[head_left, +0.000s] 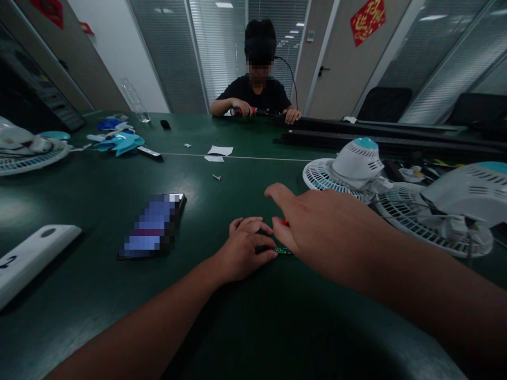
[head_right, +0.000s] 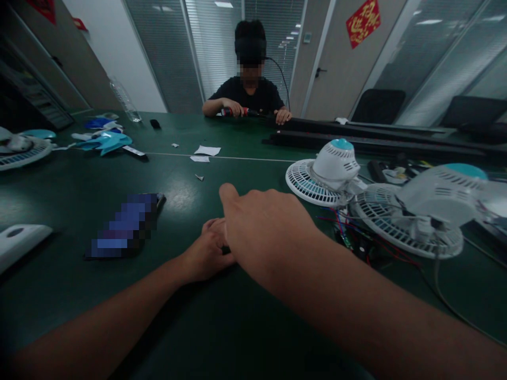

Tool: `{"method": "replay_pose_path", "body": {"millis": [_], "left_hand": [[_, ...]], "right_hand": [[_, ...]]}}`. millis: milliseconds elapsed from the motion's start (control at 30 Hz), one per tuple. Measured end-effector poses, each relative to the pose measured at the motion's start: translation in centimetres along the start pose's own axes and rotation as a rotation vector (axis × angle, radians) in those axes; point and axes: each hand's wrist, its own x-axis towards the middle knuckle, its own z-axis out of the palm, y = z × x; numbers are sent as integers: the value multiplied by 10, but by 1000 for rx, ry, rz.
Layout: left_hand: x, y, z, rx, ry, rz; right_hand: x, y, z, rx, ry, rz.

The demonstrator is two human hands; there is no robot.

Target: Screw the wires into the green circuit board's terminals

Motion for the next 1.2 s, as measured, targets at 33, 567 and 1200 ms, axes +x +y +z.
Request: {"method": "replay_pose_path", "body": {"millis": [33,567,1200], "left_hand": [[0,0,0,-3,1,0],[0,0,1,-12,17,3],[0,-2,3,-40,36,21]], "right_hand": [[0,0,0,0,2,1],[0,2,3,42,27,-31],[-3,4,2,48,41,32]]}}
